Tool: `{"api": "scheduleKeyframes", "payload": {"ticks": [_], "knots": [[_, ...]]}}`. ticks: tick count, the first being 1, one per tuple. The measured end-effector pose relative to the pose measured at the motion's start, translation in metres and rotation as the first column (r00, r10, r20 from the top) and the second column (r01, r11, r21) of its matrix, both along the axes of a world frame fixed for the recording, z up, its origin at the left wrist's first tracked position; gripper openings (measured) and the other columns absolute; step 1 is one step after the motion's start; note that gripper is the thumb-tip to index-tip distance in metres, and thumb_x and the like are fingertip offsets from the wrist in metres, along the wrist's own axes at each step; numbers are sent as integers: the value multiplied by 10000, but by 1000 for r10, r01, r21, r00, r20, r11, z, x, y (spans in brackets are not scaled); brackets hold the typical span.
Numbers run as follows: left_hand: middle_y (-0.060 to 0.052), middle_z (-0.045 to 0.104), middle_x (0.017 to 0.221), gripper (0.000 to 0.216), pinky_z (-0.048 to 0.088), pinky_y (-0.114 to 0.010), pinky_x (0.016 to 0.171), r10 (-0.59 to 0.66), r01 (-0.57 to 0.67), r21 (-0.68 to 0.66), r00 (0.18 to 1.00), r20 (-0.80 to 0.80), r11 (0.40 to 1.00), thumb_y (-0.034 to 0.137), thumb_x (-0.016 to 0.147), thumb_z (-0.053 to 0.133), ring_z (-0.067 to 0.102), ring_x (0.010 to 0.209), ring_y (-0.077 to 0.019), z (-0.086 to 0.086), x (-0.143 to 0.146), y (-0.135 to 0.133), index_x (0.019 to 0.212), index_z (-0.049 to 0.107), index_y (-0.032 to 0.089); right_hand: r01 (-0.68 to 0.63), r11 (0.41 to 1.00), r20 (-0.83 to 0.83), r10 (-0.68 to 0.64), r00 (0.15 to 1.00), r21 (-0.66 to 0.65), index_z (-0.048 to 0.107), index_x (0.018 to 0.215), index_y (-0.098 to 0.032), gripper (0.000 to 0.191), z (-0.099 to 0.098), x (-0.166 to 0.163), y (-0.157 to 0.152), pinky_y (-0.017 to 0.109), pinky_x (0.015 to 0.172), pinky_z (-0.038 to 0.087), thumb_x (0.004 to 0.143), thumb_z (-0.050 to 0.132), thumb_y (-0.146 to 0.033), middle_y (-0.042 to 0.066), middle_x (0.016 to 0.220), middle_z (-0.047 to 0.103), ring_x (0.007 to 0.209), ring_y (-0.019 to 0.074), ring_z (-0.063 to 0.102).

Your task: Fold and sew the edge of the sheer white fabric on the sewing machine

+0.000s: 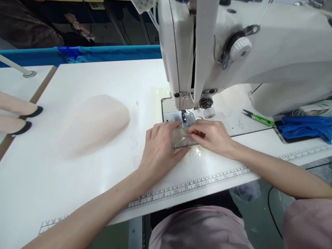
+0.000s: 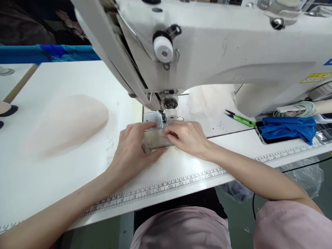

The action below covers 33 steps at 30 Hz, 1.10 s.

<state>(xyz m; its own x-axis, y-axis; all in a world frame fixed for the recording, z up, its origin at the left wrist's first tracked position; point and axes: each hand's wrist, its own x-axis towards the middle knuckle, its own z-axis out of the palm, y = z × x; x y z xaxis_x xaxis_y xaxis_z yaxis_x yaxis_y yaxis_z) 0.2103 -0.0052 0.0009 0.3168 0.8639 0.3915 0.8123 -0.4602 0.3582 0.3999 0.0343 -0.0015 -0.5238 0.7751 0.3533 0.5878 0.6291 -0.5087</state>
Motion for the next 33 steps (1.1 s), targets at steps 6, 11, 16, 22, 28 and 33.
{"api": "scheduleKeyframes", "payload": {"ticks": [6, 11, 16, 22, 28, 33], "knots": [[-58, 673, 1071, 240, 365, -445, 962, -80, 208, 371, 940, -333, 905, 200, 844, 633, 551, 1050, -266, 2, 3, -11, 1080, 598, 223, 29, 996, 9, -28, 1000, -80, 670, 756, -170, 124, 3, -4, 6, 231, 595, 339, 825, 583, -114, -41, 658, 602, 587, 78, 510], [-38, 700, 1112, 231, 377, -433, 902, -141, 299, 345, 898, -417, 889, 159, 886, 580, 607, 1021, -241, 2, 4, -16, 1105, 631, 213, 54, 998, 52, -52, 997, -35, 686, 831, -166, 87, -2, 0, 12, 293, 723, 355, 860, 604, -169, -39, 664, 621, 585, 93, 524], [-39, 678, 1183, 322, 388, -446, 859, -208, 298, 231, 914, -348, 926, 187, 900, 574, 623, 1055, -260, 4, 0, -8, 1218, 589, 235, 71, 957, 195, -129, 972, 281, 691, 985, -171, 210, -1, 12, 14, 329, 723, 338, 907, 497, -159, 32, 806, 685, 714, 164, 569], [-7, 685, 1164, 298, 386, -453, 854, -212, 301, 219, 911, -355, 928, 214, 919, 554, 620, 1080, -261, 4, -5, 3, 1211, 586, 260, -126, 871, 293, -22, 956, 476, 695, 970, -159, 299, 0, 11, 3, 333, 684, 315, 891, 420, -74, 39, 842, 685, 712, 159, 534], [-53, 651, 1225, 311, 399, -470, 860, -174, 274, 228, 909, -379, 934, 225, 910, 564, 597, 1132, -281, 3, -9, 6, 1220, 584, 231, -147, 836, 371, -72, 926, 529, 681, 941, -131, 266, -4, 10, 3, 347, 686, 303, 920, 422, -73, 34, 805, 665, 710, 161, 515], [-53, 641, 1240, 335, 364, -526, 946, -205, 268, 167, 926, -318, 949, 239, 898, 580, 566, 1182, -301, 0, -14, 13, 1230, 577, 285, -157, 813, 406, -104, 908, 561, 672, 942, -151, 283, -4, 10, 3, 345, 699, 302, 932, 400, -70, 28, 829, 668, 732, 163, 504]]}}
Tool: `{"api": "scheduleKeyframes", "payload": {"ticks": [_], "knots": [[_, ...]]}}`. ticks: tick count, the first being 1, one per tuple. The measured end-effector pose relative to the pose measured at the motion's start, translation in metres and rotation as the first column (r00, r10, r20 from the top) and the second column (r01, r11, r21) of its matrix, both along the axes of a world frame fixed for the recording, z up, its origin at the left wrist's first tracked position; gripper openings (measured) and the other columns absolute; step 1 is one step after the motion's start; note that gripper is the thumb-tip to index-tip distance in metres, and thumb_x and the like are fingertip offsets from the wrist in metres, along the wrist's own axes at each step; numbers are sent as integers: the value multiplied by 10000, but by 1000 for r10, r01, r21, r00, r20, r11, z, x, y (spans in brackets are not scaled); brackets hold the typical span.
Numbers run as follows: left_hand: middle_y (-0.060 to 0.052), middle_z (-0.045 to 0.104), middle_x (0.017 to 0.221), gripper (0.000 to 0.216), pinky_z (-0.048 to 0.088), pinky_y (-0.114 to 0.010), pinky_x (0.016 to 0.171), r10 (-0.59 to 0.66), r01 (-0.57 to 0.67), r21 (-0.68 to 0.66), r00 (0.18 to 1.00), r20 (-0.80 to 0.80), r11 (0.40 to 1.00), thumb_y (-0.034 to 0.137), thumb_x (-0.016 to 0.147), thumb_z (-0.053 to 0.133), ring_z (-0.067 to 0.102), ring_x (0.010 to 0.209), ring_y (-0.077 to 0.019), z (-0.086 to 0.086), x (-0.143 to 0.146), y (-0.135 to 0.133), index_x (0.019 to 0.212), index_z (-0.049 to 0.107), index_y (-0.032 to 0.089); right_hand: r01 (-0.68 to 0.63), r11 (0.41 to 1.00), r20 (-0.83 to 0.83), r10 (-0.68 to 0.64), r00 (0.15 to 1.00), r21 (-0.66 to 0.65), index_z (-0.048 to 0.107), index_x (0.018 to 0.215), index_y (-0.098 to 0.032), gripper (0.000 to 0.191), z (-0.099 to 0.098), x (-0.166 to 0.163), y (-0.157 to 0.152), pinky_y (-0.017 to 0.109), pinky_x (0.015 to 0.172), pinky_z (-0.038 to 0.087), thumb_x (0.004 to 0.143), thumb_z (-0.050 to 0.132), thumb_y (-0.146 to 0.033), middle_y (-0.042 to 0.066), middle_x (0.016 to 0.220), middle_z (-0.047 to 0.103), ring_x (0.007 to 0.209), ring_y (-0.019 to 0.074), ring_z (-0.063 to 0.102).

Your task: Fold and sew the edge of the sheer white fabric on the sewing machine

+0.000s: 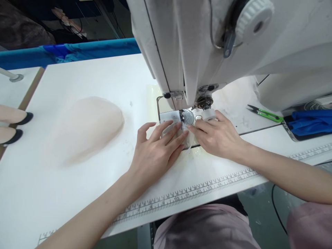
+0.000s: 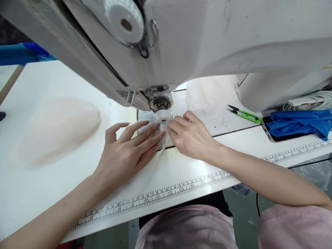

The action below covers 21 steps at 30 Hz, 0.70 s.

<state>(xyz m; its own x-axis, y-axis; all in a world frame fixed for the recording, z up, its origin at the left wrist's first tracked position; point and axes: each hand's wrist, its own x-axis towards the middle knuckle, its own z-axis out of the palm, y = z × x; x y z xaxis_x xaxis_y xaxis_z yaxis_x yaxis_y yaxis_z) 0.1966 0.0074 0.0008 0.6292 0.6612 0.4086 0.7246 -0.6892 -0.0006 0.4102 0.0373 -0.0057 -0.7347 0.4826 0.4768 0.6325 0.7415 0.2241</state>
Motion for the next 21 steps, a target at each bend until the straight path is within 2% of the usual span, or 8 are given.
{"api": "scheduleKeyframes", "payload": {"ticks": [21], "knots": [[-56, 645, 1239, 288, 332, -508, 1020, 41, -41, -22, 999, -7, 999, 264, 927, 546, 521, 1245, -278, -1, 4, 4, 1205, 619, 238, 64, 994, 69, -70, 995, 93, 679, 882, -134, 228, 0, -2, 1, 340, 716, 282, 903, 462, -69, 30, 830, 663, 734, 159, 469]]}}
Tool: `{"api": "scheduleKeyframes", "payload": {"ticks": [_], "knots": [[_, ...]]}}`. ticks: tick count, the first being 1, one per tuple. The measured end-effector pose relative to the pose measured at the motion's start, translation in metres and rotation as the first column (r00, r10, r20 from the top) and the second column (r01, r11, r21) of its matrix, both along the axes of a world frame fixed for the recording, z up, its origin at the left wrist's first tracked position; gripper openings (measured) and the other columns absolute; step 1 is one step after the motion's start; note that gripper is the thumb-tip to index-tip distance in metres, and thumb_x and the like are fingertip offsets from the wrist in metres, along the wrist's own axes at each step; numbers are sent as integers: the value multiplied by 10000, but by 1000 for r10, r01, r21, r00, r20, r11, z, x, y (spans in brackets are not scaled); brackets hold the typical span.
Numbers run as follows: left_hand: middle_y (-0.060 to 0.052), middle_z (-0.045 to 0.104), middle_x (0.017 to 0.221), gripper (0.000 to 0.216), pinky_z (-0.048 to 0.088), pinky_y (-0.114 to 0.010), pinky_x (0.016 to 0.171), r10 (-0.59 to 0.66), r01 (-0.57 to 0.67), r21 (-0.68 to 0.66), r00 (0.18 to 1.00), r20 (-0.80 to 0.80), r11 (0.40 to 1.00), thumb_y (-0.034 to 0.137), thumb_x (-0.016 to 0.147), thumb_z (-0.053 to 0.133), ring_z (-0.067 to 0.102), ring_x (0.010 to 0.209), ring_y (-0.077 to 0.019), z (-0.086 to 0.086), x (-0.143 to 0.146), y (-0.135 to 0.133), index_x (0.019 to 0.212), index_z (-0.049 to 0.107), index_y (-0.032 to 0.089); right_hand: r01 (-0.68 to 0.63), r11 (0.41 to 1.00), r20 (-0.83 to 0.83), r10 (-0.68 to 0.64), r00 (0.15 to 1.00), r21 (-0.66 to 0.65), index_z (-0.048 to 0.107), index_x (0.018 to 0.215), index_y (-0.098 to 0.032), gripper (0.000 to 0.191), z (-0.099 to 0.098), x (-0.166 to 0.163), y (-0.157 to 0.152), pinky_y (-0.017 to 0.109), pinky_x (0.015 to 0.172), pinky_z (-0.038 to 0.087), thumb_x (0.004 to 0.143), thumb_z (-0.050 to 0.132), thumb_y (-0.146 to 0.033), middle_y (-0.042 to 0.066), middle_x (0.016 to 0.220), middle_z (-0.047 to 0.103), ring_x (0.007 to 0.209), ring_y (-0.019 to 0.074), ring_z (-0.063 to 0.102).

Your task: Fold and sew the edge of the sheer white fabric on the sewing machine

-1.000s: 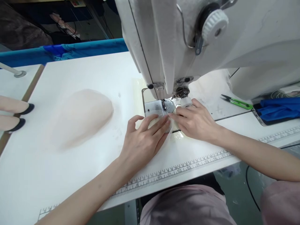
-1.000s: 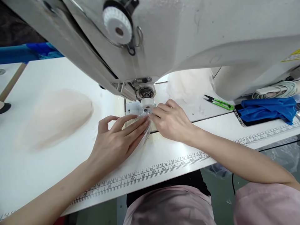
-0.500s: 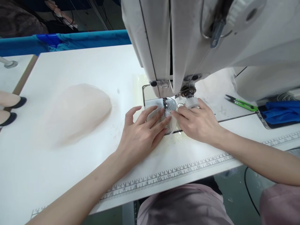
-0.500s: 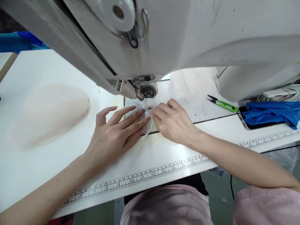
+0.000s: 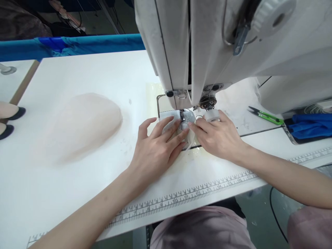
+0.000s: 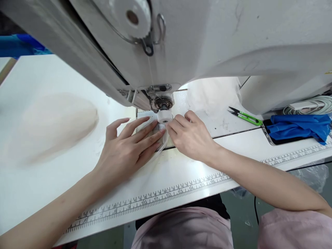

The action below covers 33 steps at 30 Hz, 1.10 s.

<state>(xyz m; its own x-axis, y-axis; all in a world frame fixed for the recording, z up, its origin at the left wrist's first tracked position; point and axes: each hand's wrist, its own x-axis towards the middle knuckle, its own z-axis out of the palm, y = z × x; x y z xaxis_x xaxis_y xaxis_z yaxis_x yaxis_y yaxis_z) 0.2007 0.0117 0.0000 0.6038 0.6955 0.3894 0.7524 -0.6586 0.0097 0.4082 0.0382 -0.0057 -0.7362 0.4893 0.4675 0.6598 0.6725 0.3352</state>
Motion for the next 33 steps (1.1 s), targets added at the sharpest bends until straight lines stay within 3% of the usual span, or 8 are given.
{"api": "scheduleKeyframes", "payload": {"ticks": [20, 27, 31, 33], "knots": [[-60, 629, 1265, 272, 323, -522, 1029, 21, -21, -9, 1000, 15, 1000, 293, 950, 505, 510, 1256, -268, -3, -1, 4, 1191, 624, 250, 25, 1000, 35, -26, 999, 18, 682, 902, -129, 247, 0, -3, -1, 347, 702, 278, 899, 447, -56, 56, 849, 682, 768, 177, 523], [-73, 631, 1260, 257, 336, -535, 1022, 17, -17, 5, 999, 36, 1000, 282, 942, 518, 518, 1246, -283, -6, -1, 7, 1172, 623, 238, 32, 999, -13, -31, 999, 19, 655, 1020, -134, 277, 4, -3, -2, 341, 730, 297, 899, 425, -38, 39, 862, 685, 749, 160, 514], [-80, 663, 1195, 188, 381, -490, 1026, -14, 12, 29, 997, 74, 1000, 211, 923, 524, 560, 1187, -267, 2, 0, 0, 1080, 626, 187, -81, 997, -42, 81, 996, 3, 642, 989, -166, 253, 8, 0, -2, 322, 696, 289, 898, 445, -37, 27, 973, 685, 782, 147, 519], [-93, 677, 1096, 153, 493, -406, 888, -35, 39, -37, 992, 123, 999, 240, 917, 526, 625, 1024, -237, 9, 1, -7, 1012, 608, 154, -169, 986, -38, 169, 985, -7, 641, 894, -167, 238, 9, 3, -1, 312, 687, 288, 905, 448, -29, 22, 1063, 677, 824, 139, 526]]}}
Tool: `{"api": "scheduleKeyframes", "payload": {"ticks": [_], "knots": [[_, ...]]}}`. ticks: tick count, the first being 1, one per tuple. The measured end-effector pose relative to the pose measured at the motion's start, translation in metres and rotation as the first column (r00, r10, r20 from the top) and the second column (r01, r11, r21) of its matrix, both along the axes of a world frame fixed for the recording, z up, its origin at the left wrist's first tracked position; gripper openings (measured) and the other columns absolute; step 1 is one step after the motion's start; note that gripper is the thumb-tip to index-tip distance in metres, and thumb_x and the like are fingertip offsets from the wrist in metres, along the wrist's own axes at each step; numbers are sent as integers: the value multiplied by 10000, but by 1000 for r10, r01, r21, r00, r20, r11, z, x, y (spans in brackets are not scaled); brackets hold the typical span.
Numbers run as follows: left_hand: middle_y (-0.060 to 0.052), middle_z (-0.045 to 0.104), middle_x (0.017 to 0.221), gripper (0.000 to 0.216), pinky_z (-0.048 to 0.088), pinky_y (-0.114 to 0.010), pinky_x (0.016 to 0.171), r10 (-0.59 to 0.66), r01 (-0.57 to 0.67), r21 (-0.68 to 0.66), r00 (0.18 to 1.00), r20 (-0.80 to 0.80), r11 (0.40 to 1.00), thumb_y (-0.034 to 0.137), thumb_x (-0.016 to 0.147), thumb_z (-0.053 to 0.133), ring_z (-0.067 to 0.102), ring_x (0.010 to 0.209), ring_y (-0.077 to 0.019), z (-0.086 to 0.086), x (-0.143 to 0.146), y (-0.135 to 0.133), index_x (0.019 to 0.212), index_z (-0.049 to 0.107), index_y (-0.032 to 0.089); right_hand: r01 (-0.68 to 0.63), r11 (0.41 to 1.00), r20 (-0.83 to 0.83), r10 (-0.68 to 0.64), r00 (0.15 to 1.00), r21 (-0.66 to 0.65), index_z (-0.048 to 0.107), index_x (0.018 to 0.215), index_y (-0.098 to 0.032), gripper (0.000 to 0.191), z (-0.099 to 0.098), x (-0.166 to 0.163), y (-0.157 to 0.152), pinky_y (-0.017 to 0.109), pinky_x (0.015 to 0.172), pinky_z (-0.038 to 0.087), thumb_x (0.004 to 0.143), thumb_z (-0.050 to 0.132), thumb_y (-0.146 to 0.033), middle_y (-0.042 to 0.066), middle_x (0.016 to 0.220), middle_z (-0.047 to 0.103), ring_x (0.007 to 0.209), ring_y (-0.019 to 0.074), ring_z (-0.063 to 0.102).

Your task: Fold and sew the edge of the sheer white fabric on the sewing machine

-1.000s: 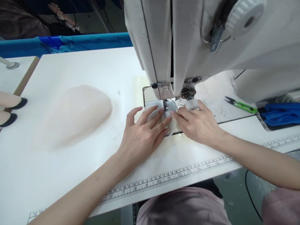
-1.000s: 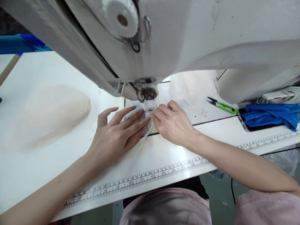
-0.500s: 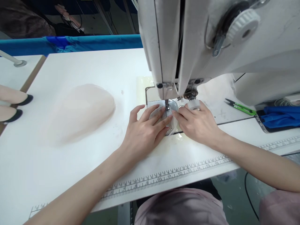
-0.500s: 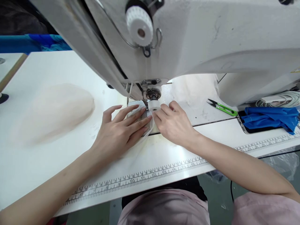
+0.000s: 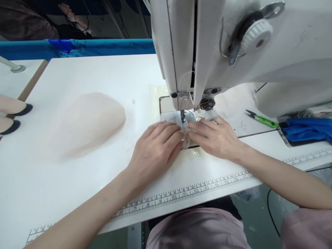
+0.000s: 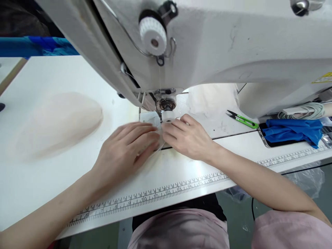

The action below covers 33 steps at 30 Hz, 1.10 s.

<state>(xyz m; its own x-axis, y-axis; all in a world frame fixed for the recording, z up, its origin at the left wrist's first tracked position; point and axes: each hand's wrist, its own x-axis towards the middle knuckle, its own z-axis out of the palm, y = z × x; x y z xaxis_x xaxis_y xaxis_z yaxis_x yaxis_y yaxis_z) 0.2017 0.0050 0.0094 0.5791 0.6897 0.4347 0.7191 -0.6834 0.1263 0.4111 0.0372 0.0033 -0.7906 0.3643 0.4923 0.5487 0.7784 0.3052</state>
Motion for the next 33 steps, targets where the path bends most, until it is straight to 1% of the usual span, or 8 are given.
{"api": "scheduleKeyframes", "payload": {"ticks": [2, 4, 9, 15, 18, 22, 28, 33], "knots": [[-111, 651, 1024, 254, 534, -355, 680, -23, 23, -121, 1000, 0, 992, 367, 890, 551, 624, 841, -220, 7, 1, -7, 984, 572, 133, -82, 997, -1, 82, 997, -6, 636, 891, -163, 223, 0, 2, 1, 305, 690, 297, 915, 455, -37, 24, 1136, 662, 862, 140, 530], [-130, 618, 1016, 322, 526, -361, 601, -30, 16, -198, 997, -66, 980, 410, 847, 575, 593, 809, -237, 12, 3, -13, 989, 538, 123, -148, 988, -2, 148, 989, -34, 627, 957, -158, 200, -1, 3, 2, 297, 699, 317, 929, 457, -57, 28, 1189, 646, 871, 138, 536], [-103, 584, 923, 187, 523, -363, 600, 25, -63, -203, 983, -184, 977, 90, 742, 492, 552, 887, -271, 13, 6, -18, 913, 507, 166, -112, 972, -44, 105, 993, -208, 572, 1071, -154, 255, -6, -4, 3, 293, 700, 338, 924, 404, -32, 28, 1118, 673, 829, 138, 549], [-84, 619, 966, 268, 517, -366, 669, 5, -23, -101, 984, -176, 995, 28, 826, 430, 545, 867, -240, 9, 5, -16, 1028, 545, 160, -117, 922, -95, 87, 992, -370, 476, 1219, -138, 359, -6, -12, 5, 298, 666, 315, 867, 468, -70, 42, 1062, 671, 841, 171, 541], [-45, 635, 909, 271, 493, -338, 680, -7, -3, -71, 990, -142, 997, 33, 885, 406, 546, 815, -203, 7, 4, -14, 1057, 555, 181, -119, 936, -117, 84, 990, -331, 555, 1099, -144, 255, -8, -11, 6, 296, 659, 304, 860, 485, -88, 40, 1011, 665, 823, 163, 536], [-26, 579, 783, 222, 440, -279, 587, 34, -36, -37, 999, -40, 999, 40, 914, 361, 514, 705, -162, 4, 2, -9, 908, 539, 173, -88, 980, -178, 56, 982, -177, 632, 830, -178, 210, -10, -4, 10, 286, 661, 302, 887, 471, -56, 2, 921, 673, 791, 128, 533], [-25, 556, 834, 270, 429, -237, 574, 128, -82, -258, 978, 164, 963, 47, 888, 276, 514, 685, -122, 5, 5, 3, 917, 513, 174, -117, 984, -203, 89, 975, -132, 662, 761, -202, 252, -7, 3, 11, 275, 649, 319, 892, 512, -47, -64, 809, 715, 716, 95, 554], [-28, 601, 901, 335, 397, -243, 498, 145, -135, -337, 989, 3, 932, 326, 895, 484, 507, 561, -102, 8, 8, 8, 1190, 547, 178, -84, 980, -290, 29, 957, -180, 691, 812, -212, 224, -7, 1, 12, 275, 599, 304, 949, 519, -168, -67, 707, 704, 636, 85, 549]]}}
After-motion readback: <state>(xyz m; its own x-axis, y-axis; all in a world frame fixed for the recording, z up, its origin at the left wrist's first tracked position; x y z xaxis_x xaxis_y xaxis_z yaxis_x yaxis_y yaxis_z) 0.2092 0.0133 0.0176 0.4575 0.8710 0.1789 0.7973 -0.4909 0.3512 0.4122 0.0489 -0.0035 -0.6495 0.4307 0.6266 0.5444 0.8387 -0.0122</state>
